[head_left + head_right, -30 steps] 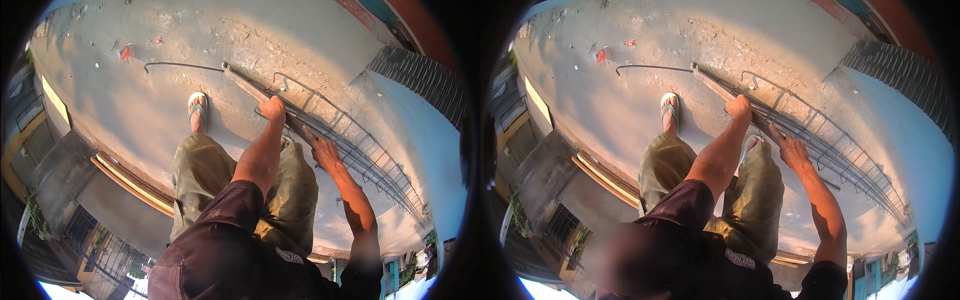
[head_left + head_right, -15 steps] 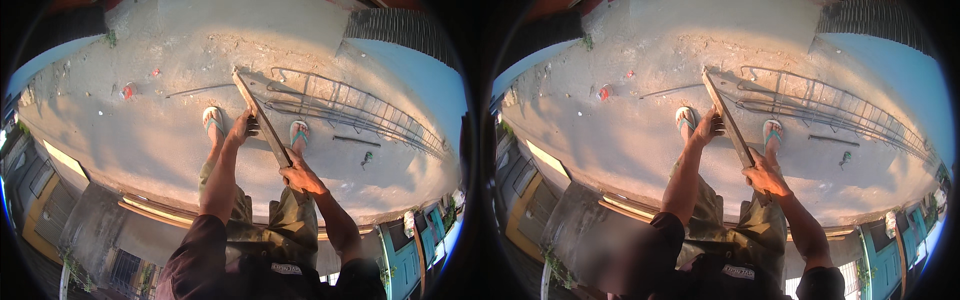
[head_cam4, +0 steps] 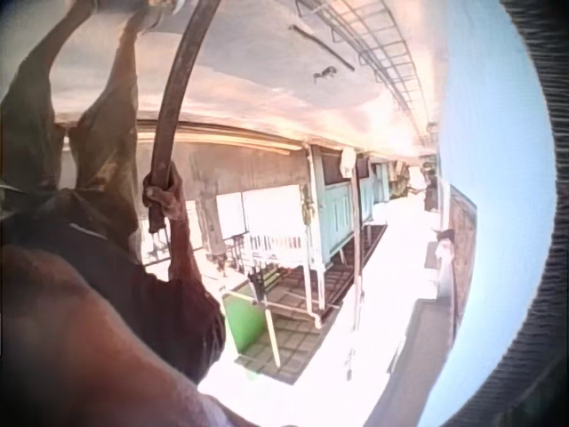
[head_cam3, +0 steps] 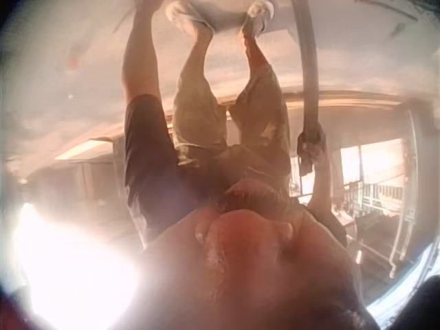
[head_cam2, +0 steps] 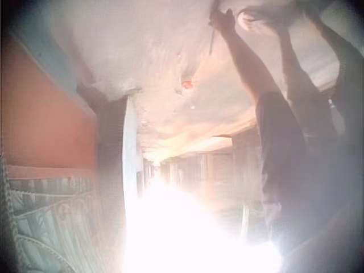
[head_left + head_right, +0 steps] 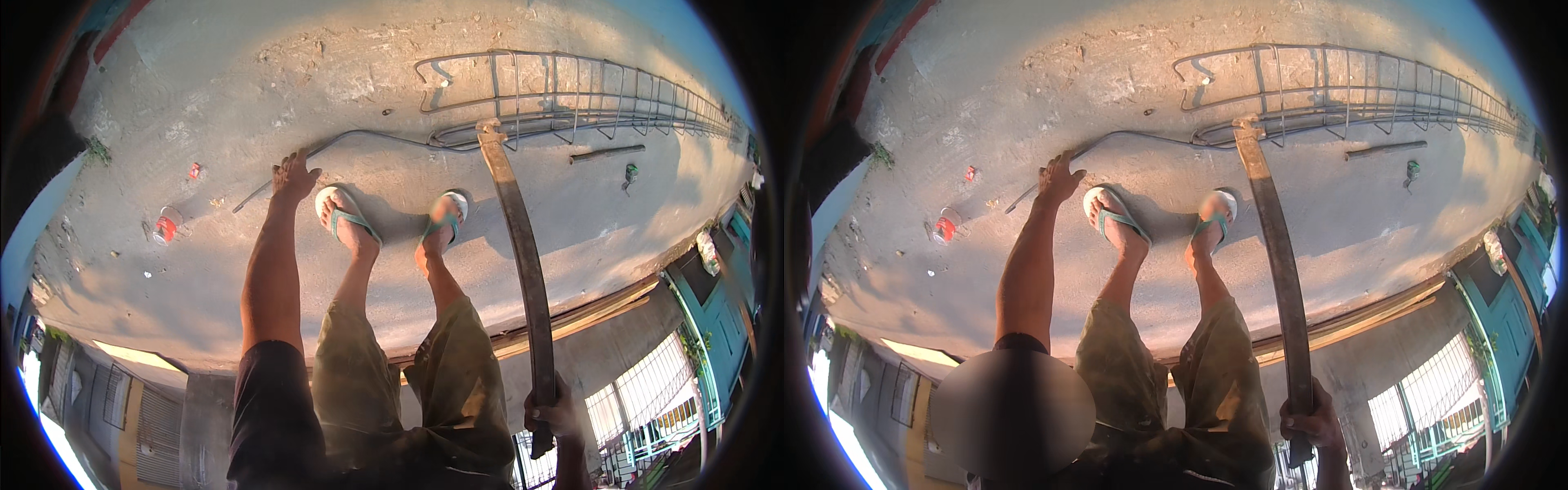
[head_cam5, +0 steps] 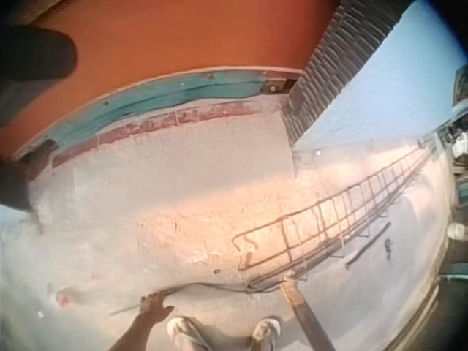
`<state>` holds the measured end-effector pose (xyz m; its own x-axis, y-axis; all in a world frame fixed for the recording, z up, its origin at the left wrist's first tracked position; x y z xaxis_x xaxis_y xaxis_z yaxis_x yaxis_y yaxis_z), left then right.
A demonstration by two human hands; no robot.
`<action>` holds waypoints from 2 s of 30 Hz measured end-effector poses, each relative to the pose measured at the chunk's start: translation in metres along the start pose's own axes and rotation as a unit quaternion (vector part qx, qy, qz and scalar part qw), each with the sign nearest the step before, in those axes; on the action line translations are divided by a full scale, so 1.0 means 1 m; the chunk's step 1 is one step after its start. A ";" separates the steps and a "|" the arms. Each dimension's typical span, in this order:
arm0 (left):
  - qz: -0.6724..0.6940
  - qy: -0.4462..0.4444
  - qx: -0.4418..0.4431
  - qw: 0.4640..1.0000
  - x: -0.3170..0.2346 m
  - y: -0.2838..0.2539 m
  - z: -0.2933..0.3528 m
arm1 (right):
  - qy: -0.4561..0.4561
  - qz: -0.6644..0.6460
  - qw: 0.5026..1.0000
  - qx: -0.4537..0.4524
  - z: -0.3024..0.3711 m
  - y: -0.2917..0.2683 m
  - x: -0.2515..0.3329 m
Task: The person walks through a cluttered outdoor area and picks up a metal rod. They then use a long wooden stick as a lever to bend the metal rod into a curved shape on the ground. The person repeats this bending process on multiple metal rods.
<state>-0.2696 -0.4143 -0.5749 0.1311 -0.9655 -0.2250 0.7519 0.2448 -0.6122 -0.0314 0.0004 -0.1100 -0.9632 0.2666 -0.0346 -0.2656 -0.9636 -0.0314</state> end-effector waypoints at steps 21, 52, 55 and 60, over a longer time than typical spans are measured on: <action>0.238 0.039 0.248 0.938 -0.017 0.095 0.109 | 0.034 0.171 0.979 -0.106 0.017 -0.019 -0.101; 0.888 -0.307 -0.175 0.293 0.126 0.249 0.136 | 0.102 0.509 0.855 -0.007 -0.041 0.029 0.015; 0.882 -0.302 -0.240 0.272 0.094 0.246 0.135 | 0.055 0.544 0.836 -0.040 -0.035 0.015 0.010; 0.905 -0.299 -0.256 0.161 0.068 0.228 0.138 | 0.039 0.550 0.833 -0.052 -0.028 -0.007 0.021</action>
<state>-0.0006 -0.4362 -0.6250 -0.0105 0.9302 -0.3670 -0.9996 0.0001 0.0288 -0.0482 0.0132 -0.1384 -0.6149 -0.7711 -0.1650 0.7841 -0.6202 -0.0238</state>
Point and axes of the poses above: each hand's wrist, its own z-axis away from the middle knuckle, its own y-axis out of the palm, x = y × z, the point moved 9 cm from there along -z, towards the middle knuckle, and after that the axes turned 5 degrees about z, right-handed, at the moved point
